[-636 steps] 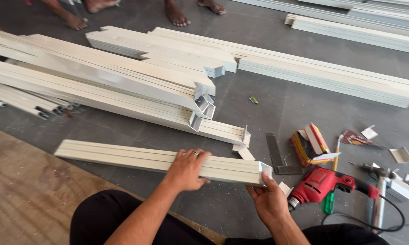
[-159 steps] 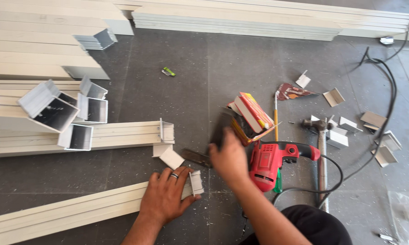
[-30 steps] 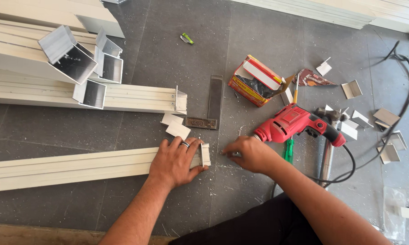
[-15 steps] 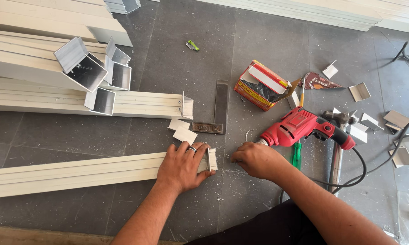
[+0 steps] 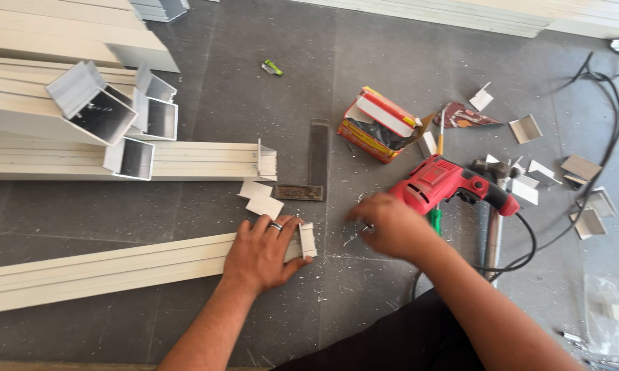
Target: The person sits on the floor assembling white PVC or aluminum moldings. They use a square ruler to align small metal brackets to the ends of the molding strips and secure them with a red power drill. The person handles the moldings, brackets, and drill repeatedly to fasten the components together.
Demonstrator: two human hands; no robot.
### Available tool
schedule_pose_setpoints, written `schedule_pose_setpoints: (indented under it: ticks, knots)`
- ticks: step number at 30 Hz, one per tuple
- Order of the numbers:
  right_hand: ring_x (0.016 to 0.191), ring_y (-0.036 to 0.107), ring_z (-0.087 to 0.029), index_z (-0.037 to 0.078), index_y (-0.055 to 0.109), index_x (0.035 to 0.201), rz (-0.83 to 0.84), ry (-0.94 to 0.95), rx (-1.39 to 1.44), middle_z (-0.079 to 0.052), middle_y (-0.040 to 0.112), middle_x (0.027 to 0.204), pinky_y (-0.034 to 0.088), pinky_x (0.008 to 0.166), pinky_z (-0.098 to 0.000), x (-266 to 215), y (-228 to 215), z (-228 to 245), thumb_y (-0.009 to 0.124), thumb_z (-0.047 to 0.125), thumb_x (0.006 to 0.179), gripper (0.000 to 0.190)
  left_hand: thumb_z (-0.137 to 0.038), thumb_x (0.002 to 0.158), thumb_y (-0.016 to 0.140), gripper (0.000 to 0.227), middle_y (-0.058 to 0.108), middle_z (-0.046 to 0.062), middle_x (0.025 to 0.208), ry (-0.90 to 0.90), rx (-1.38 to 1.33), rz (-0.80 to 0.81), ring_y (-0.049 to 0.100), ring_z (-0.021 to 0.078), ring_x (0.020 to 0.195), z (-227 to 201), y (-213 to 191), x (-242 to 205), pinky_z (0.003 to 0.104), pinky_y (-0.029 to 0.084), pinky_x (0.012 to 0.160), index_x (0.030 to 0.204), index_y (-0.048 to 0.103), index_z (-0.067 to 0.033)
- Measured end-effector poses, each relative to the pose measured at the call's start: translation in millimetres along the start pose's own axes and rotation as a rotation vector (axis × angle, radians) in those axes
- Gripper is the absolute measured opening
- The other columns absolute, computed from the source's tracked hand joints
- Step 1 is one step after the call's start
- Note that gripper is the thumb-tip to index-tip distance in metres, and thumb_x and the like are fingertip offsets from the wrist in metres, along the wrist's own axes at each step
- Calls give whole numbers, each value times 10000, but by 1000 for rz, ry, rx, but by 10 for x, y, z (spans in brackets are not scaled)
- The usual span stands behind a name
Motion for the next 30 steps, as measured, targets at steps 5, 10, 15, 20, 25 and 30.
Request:
schedule_pose_setpoints:
  ticks: [5, 10, 15, 20, 25, 30]
  knots:
    - [898, 764, -182, 161, 775, 1099, -364, 559, 165, -51, 794, 998, 594, 819, -335, -453, -404, -757, 759, 194, 833, 268, -773, 896, 424, 863, 491, 14, 1491, -29, -14, -19, 492, 184, 1225, -25, -43, -43, 431, 414, 973, 1517, 394, -174]
    - [870, 769, -214, 156, 803, 1074, -367, 946, 209, -73, 800, 957, 586, 795, -354, -931, -340, -1352, 808, 253, 813, 279, -775, 913, 430, 861, 468, 24, 1504, -40, 21, 42, 495, 198, 1215, -36, -85, -29, 423, 425, 954, 1528, 364, -177]
    - [909, 754, -226, 154, 820, 1017, -365, 1013, 93, -59, 793, 963, 571, 829, -357, -944, -173, -1395, 835, 314, 786, 282, -777, 899, 436, 831, 488, -21, 1487, -78, 24, 62, 512, 178, 1233, -52, -89, -46, 406, 436, 971, 1514, 375, -221]
    - [868, 763, -233, 128, 808, 987, -573, 962, 181, -76, 794, 920, 577, 819, -360, -903, -224, -1333, 781, 271, 825, 218, -779, 885, 448, 813, 491, -34, 1465, -74, 28, 7, 504, 176, 1231, -77, -109, -44, 413, 421, 972, 1491, 377, -241]
    - [817, 754, -216, 105, 800, 995, -728, 906, 237, -82, 787, 873, 573, 782, -353, -773, -300, -1331, 782, 232, 840, 201, -773, 897, 440, 816, 471, -49, 1470, -93, 28, 60, 482, 164, 1242, -87, -159, -48, 403, 401, 991, 1534, 357, -270]
    - [797, 761, -165, 57, 745, 1050, -1025, 724, 301, -50, 774, 867, 584, 771, -325, -605, -488, -1417, 755, 168, 880, 204, -763, 880, 463, 808, 475, -56, 1514, -98, -1, 63, 475, 145, 1241, -83, -141, -21, 386, 390, 987, 1522, 391, -277]
Point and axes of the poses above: each hand's wrist, its own x-axis towards the middle knuckle, its own y-axis out of the palm, z = x × y, the point moved 4 cm from there along x, towards the middle knuckle
